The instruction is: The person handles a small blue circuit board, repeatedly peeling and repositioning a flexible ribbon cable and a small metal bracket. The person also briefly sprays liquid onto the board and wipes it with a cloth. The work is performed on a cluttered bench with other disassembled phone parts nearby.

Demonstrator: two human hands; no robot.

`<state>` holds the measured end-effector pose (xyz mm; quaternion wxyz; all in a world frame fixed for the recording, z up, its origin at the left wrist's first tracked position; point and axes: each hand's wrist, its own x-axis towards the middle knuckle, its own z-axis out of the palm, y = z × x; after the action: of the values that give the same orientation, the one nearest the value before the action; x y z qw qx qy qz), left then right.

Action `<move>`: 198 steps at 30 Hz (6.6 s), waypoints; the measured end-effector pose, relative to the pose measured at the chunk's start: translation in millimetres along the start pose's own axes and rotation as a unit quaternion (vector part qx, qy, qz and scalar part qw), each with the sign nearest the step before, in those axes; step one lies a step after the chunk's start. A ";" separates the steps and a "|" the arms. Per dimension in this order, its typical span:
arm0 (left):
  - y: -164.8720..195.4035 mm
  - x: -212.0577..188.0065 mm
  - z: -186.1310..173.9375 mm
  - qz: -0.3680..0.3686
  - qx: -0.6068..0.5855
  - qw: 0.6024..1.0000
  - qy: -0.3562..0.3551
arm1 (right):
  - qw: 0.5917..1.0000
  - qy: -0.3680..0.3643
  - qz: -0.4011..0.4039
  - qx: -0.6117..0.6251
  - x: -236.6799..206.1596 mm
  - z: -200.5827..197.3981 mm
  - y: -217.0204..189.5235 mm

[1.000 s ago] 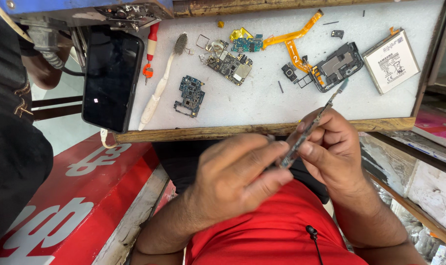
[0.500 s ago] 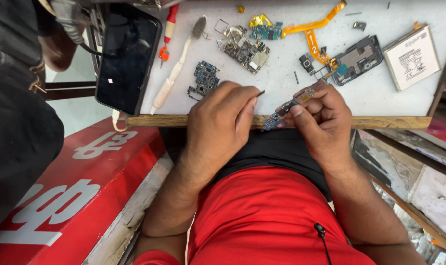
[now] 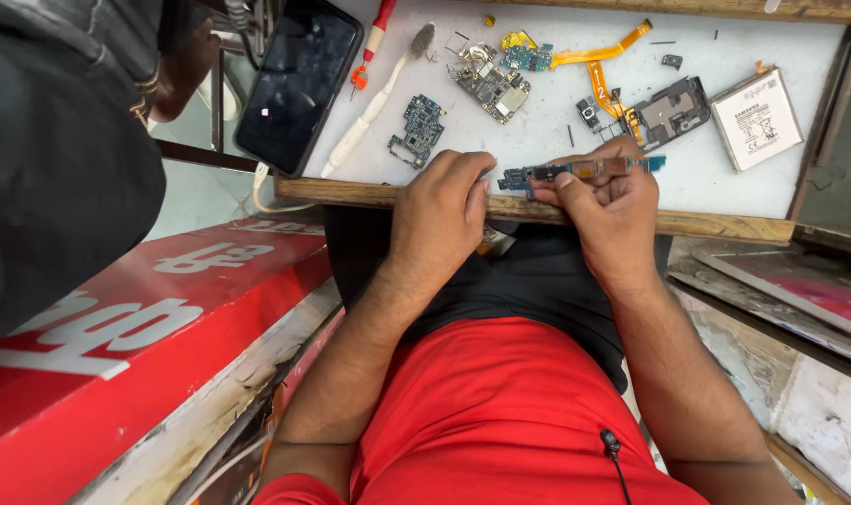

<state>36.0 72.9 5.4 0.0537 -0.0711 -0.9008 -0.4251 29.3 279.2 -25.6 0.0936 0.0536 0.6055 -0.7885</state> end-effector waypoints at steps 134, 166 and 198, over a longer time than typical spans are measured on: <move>-19.2 14.5 35.1 0.056 -0.009 0.994 -0.090 | 0.768 -0.067 -0.210 -0.601 -16.5 -4.6 -35.0; -23.7 13.8 37.8 0.059 -0.021 0.995 -0.078 | 0.767 -0.070 -0.213 -0.601 -17.8 -5.6 -33.8; -26.5 -5.8 29.8 0.171 0.072 0.979 -0.082 | 0.766 -0.075 -0.209 -0.604 -15.6 -7.7 -32.8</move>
<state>36.1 78.8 -34.5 0.0570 -0.2547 -0.9047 -0.3367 37.3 296.1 6.5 -0.0153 -0.2012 0.9438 -0.2618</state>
